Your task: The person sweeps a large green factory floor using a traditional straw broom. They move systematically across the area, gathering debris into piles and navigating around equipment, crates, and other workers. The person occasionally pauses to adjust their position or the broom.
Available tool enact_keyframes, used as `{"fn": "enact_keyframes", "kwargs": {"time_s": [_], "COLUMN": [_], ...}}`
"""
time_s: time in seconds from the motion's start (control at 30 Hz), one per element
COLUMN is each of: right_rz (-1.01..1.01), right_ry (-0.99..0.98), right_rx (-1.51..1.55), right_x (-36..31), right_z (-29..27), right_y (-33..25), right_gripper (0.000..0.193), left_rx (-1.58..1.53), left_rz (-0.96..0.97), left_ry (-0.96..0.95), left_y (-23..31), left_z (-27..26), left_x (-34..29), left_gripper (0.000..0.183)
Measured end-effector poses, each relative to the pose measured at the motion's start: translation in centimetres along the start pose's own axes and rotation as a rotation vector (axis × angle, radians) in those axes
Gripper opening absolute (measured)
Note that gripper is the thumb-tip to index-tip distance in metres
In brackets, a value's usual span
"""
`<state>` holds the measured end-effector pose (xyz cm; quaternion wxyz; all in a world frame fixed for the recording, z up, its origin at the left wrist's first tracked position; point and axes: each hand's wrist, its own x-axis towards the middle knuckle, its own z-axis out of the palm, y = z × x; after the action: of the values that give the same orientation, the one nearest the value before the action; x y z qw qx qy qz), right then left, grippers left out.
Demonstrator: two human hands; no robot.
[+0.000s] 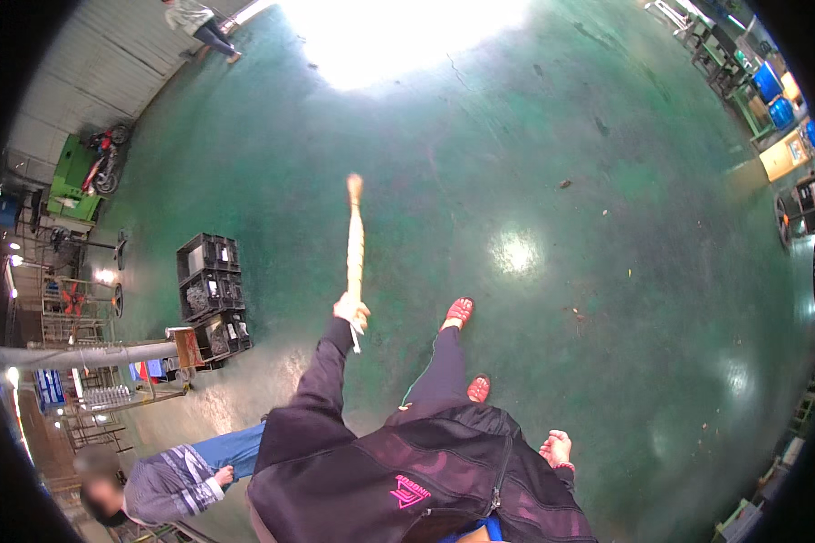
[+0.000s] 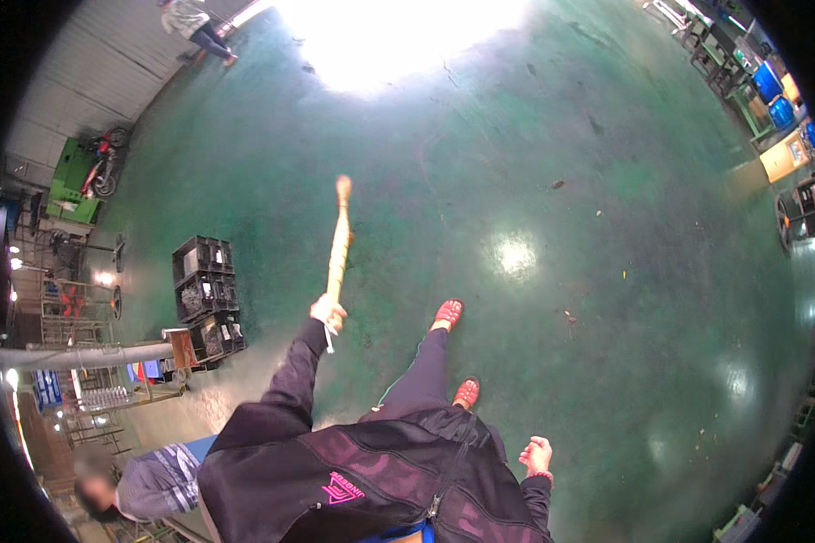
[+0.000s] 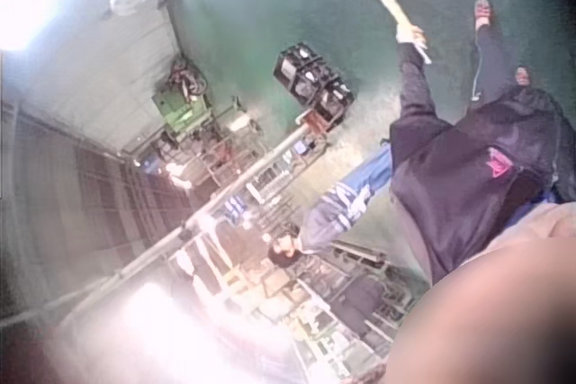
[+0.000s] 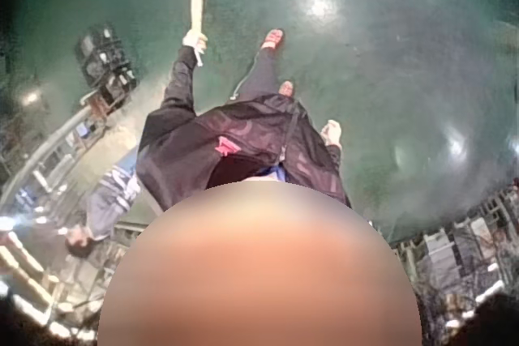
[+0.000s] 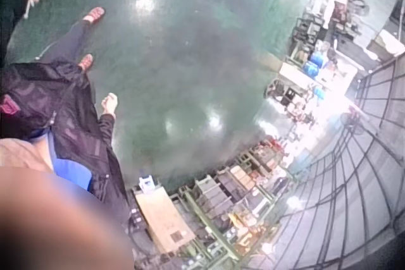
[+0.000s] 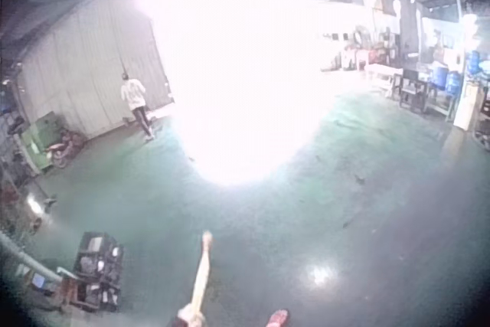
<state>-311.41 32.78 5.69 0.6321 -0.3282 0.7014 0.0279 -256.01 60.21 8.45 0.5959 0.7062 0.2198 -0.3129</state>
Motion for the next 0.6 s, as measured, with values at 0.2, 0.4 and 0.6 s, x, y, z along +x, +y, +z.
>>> {"fn": "enact_keyframes", "kwargs": {"time_s": [0.2, 0.4, 0.6], "right_rz": [0.021, 0.020, 0.051], "right_ry": [-0.005, 0.017, 0.058], "right_rx": [-0.027, -0.049, -0.017], "right_x": [-4.1, -6.6, -6.4], "right_z": [5.2, 9.0, 10.9], "right_y": [-2.9, -5.1, -6.2], "right_gripper": [0.016, 0.017, 0.017], "left_rx": [0.355, 1.301, 1.070], "left_rz": [-0.209, 0.252, -0.067], "left_ry": [-0.204, -0.058, -0.699], "left_y": [2.6, -5.0, -3.0], "left_z": [5.2, 18.3, 24.8], "left_x": [17.7, 10.9, 1.2], "left_gripper": [0.011, 0.058, 0.051]}}
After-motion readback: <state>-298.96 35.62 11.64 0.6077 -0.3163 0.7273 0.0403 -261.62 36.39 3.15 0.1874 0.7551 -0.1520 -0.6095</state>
